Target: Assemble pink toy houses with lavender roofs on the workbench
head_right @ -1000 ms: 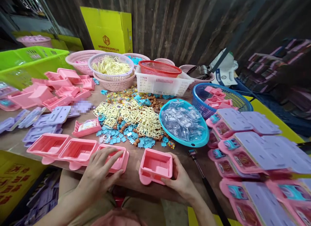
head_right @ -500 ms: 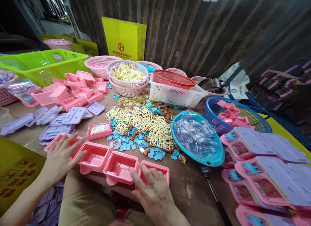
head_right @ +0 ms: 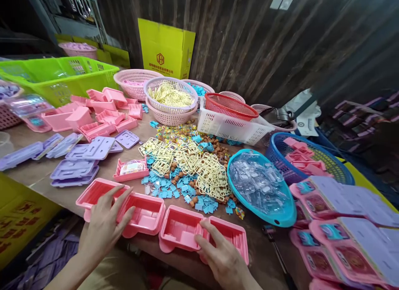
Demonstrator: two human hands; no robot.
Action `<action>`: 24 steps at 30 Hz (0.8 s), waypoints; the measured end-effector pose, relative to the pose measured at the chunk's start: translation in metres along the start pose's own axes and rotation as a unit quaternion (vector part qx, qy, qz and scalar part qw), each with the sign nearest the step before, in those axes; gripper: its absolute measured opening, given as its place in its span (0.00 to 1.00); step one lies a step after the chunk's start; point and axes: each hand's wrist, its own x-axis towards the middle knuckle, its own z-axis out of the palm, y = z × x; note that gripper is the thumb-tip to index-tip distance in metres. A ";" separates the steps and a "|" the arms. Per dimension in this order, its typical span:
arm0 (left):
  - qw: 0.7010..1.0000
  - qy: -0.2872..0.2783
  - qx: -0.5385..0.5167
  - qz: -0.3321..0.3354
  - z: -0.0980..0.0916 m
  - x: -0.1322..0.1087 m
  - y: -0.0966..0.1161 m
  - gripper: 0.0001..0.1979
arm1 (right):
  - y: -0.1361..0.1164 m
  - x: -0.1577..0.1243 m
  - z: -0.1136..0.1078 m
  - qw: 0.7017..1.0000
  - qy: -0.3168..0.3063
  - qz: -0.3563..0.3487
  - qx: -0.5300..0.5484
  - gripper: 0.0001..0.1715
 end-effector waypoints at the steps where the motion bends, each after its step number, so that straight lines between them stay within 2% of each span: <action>1: 1.000 0.018 -0.014 0.007 0.002 0.000 0.000 0.19 | 0.001 -0.002 -0.001 1.000 0.004 0.006 0.000 0.14; 4: 0.998 0.053 -0.039 0.020 0.006 0.001 -0.006 0.20 | 0.004 -0.006 -0.001 1.000 0.015 0.022 -0.009 0.13; 6: 0.997 0.057 -0.041 0.013 0.005 0.001 -0.012 0.21 | 0.005 -0.006 -0.001 0.999 0.020 0.023 -0.014 0.14; 10: 0.998 0.007 -0.059 -0.009 -0.002 -0.003 -0.018 0.24 | 0.003 -0.002 -0.001 0.999 0.026 0.017 -0.012 0.13; 14: 0.995 -0.049 -0.081 0.008 -0.006 -0.003 -0.012 0.23 | 0.000 0.002 -0.001 1.000 0.025 0.001 -0.007 0.11; 17: 0.996 -0.046 -0.073 0.010 -0.003 0.001 -0.006 0.20 | 0.002 0.002 -0.001 1.000 0.015 0.009 0.001 0.10; 21: 0.994 -0.029 -0.102 -0.027 0.002 0.002 -0.006 0.19 | 0.005 -0.001 -0.004 1.000 0.011 0.023 0.016 0.11; 24: 0.991 -0.027 -0.121 -0.044 0.004 0.001 -0.006 0.19 | 0.003 -0.002 -0.010 1.000 -0.001 0.012 -0.011 0.12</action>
